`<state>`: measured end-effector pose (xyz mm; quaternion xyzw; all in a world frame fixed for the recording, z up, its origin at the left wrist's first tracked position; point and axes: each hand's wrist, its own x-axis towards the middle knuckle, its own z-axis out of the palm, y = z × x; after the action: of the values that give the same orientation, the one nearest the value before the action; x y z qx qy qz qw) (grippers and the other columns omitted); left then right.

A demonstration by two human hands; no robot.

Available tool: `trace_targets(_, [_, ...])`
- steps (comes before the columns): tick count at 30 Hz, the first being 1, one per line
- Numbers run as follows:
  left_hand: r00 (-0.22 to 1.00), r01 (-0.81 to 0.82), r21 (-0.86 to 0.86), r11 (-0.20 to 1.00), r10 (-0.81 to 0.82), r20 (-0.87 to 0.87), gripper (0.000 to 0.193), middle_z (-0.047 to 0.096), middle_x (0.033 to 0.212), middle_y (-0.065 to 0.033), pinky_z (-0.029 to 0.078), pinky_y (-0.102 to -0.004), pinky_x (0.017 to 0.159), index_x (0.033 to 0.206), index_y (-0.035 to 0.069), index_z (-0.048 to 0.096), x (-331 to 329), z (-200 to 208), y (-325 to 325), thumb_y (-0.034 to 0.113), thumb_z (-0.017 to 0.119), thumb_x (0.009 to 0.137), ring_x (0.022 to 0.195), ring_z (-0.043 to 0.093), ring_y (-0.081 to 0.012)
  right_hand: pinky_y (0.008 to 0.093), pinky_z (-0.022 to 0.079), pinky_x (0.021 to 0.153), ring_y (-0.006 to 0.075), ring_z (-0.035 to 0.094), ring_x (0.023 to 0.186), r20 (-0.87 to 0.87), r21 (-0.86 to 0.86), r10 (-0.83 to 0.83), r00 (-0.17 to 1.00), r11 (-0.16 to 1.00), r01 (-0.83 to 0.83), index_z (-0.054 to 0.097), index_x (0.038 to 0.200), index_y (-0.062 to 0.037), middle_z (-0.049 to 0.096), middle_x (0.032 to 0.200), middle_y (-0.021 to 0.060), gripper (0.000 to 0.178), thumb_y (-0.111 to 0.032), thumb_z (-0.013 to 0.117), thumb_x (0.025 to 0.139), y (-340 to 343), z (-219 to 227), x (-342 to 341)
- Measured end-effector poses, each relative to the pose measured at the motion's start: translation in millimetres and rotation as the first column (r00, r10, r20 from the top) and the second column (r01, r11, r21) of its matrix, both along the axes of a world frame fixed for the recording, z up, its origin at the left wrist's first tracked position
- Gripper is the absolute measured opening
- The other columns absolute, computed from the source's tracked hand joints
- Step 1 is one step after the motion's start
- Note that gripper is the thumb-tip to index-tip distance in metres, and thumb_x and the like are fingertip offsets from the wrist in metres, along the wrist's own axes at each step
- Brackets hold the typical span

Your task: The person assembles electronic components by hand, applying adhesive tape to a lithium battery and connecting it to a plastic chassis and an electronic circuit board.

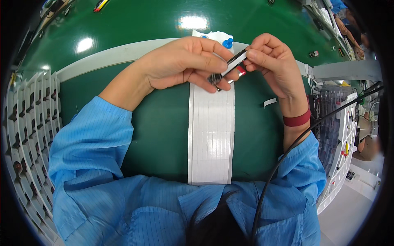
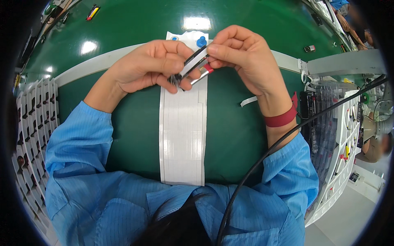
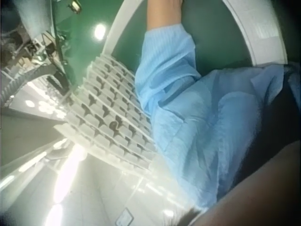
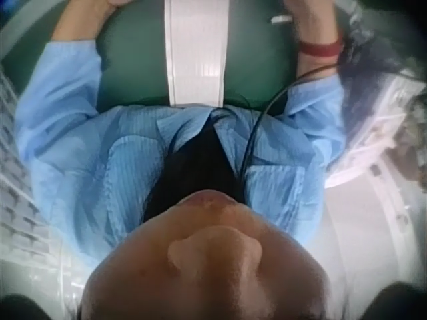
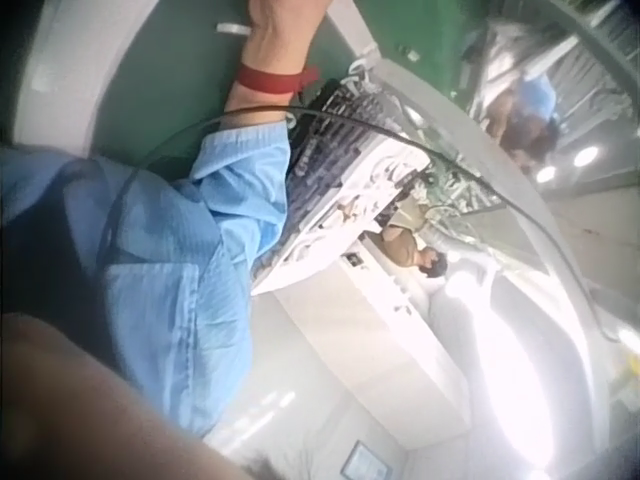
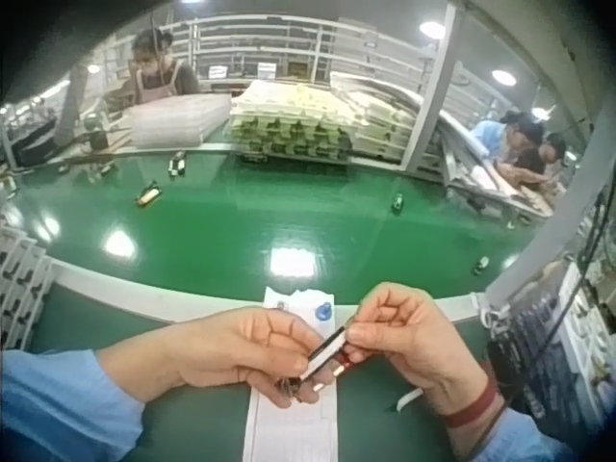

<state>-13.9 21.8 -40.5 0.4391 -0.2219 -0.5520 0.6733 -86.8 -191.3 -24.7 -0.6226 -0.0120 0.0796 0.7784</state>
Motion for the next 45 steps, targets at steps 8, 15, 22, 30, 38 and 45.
trace_targets(8, [0.997, -0.074, 0.012, 0.997, 0.074, 0.011, 0.036, 0.06, 0.093, -0.014, 0.057, -0.0253, 0.063, 0.112, 0.0, 0.042, -9.7, -4.7, -2.1, 0.007, 0.059, 0.08, 0.081, 0.064, -0.0224, 0.0214, 0.05, 0.07, 0.0095, 0.057, 0.076, 0.55, -0.383, -0.086, 0.831, 0.858, 0.342, 0.054, 0.088, 0.0029, 0.058, 0.084, 0.005, 0.016, 0.004, 0.063, 0.075, 31.8, -13.1, -4.6])
trace_targets(15, [0.987, -0.15, 0.034, 0.988, 0.148, 0.055, 0.036, 0.062, 0.091, -0.0118, 0.056, -0.0258, 0.061, 0.111, 0.003, 0.044, -16.1, -4.5, -1.4, 0.011, 0.061, 0.08, 0.079, 0.064, -0.0209, 0.0224, 0.049, 0.073, 0.0098, 0.057, 0.075, 0.545, -0.36, -0.054, 0.837, 0.886, 0.292, 0.053, 0.087, 0.0023, 0.056, 0.082, 0.0032, 0.011, 0.006, 0.058, 0.078, 32.2, -18.3, -2.1])
trace_targets(22, [0.978, -0.206, 0.028, 0.978, 0.205, 0.031, 0.037, 0.062, 0.092, -0.0122, 0.056, -0.0269, 0.063, 0.113, 0.003, 0.043, -16.7, -3.4, -0.1, 0.011, 0.06, 0.081, 0.079, 0.064, -0.0203, 0.023, 0.046, 0.061, 0.0122, 0.056, 0.067, 0.711, -0.595, 0.199, 0.674, 0.682, 0.426, 0.053, 0.084, -0.0004, 0.056, 0.078, 0.006, 0.016, 0.008, 0.059, 0.072, 31.9, -18.9, -3.3])
trace_targets(30, [0.986, -0.161, 0.0, 0.987, 0.161, 0.034, 0.043, 0.062, 0.092, -0.0105, 0.056, -0.026, 0.063, 0.119, 0.0, 0.041, -15.1, -0.3, -3.3, 0.01, 0.059, 0.081, 0.08, 0.064, -0.0198, 0.022, 0.046, 0.059, 0.0114, 0.055, 0.065, 0.82, -0.38, -0.045, 0.571, 0.704, 0.6, 0.054, 0.084, -0.002, 0.057, 0.076, 0.0046, 0.019, 0.005, 0.063, 0.069, 34.6, -22.1, -1.8])
trace_targets(38, [0.992, -0.121, -0.056, 0.991, 0.122, 0.025, 0.041, 0.061, 0.091, -0.0121, 0.057, -0.0259, 0.064, 0.12, -0.002, 0.043, -8.8, -6.2, -0.6, 0.009, 0.057, 0.083, 0.082, 0.064, -0.0202, 0.0226, 0.047, 0.06, 0.013, 0.056, 0.066, 0.771, -0.481, 0.087, 0.631, 0.729, 0.488, 0.056, 0.088, -0.0024, 0.059, 0.081, 0.0043, 0.021, 0.002, 0.063, 0.068, 24.2, -19.8, 3.9])
trace_targets(45, [0.994, -0.107, -0.046, 0.993, 0.108, 0.009, 0.039, 0.06, 0.09, -0.0126, 0.056, -0.0253, 0.061, 0.119, -0.002, 0.044, -10.7, -3.2, -2.1, 0.012, 0.055, 0.084, 0.082, 0.064, -0.0211, 0.0238, 0.047, 0.059, 0.0145, 0.057, 0.067, 0.831, -0.462, 0.071, 0.551, 0.639, 0.615, 0.056, 0.082, -0.0039, 0.058, 0.075, 0.0036, 0.017, 0.005, 0.062, 0.069, 33.4, -16.5, -0.1])
